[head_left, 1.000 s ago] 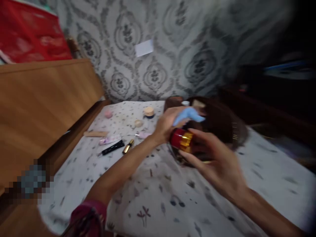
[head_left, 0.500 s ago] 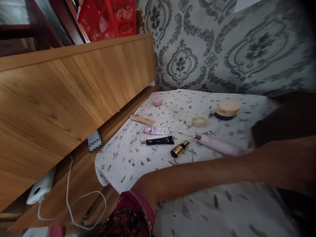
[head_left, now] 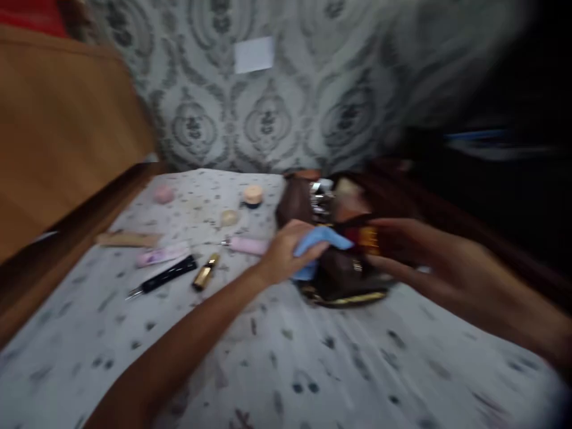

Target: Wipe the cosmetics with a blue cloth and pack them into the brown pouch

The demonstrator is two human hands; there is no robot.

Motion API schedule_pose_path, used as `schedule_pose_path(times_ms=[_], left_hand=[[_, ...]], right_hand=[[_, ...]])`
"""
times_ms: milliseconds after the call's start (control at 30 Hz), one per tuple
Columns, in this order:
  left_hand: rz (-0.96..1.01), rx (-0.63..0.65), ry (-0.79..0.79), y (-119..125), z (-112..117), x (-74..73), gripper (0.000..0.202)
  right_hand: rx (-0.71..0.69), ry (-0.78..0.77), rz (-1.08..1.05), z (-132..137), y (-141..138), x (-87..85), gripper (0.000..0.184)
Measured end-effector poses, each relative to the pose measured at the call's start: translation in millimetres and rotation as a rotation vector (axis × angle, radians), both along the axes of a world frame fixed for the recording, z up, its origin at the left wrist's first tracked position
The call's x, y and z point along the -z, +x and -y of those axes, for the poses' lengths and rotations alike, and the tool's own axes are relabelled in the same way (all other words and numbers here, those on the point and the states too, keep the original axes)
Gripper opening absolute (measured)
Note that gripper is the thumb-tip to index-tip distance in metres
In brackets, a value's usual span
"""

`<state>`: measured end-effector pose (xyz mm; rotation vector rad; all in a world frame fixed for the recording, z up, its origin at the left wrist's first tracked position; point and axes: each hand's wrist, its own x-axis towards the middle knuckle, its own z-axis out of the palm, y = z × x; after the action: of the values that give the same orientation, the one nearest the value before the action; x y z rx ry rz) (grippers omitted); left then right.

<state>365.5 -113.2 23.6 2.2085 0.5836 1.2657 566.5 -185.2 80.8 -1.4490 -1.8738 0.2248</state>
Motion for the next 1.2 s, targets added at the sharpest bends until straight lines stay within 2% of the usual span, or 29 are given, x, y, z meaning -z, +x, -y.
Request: schedule_pose_path(times_ms=[67, 133, 433, 567, 733, 833, 967, 1100, 1200], left_hand=[[0.064, 0.036, -0.029, 1.5, -0.3, 2.2, 0.021], [0.072, 0.067, -0.048, 1.4, -0.9, 1.6, 0.022], [0.031, 0.049, -0.064, 1.3, -1.0, -0.4, 0.023], [0.023, 0.058, -0.07, 1.1, -2.7, 1.9, 0.023], [0.002, 0.046, -0.106, 0.4, -1.2, 1.1, 0.025], [0.006, 0.041, -0.109, 0.3, 0.2, 0.0, 0.026], [0.007, 0.04, -0.113, 0.3, 0.4, -0.7, 0.027], [0.02, 0.039, -0.115, -0.1, -0.1, -1.0, 0.026], [0.017, 0.047, -0.121, -0.7, -0.3, -0.9, 0.025]], right_hand=[[-0.065, -0.155, -0.021, 15.8, 14.5, -16.7, 0.033], [-0.058, -0.227, -0.052, 16.6, 16.3, -26.3, 0.031], [-0.104, -0.508, 0.358, -9.5, 7.8, -51.4, 0.031], [-0.251, -0.703, 0.419, -28.7, 8.2, -64.2, 0.026], [-0.217, -0.931, 0.434, -41.1, 1.0, -75.3, 0.026], [-0.121, -0.915, 0.502, -41.6, -7.3, -78.2, 0.031], [-0.059, -0.882, 0.523, -45.6, -11.7, -78.2, 0.053], [-0.087, -0.935, 0.559, -50.8, -7.0, -77.8, 0.041], [-0.087, -0.888, 0.605, -50.5, -2.7, -75.0, 0.04]])
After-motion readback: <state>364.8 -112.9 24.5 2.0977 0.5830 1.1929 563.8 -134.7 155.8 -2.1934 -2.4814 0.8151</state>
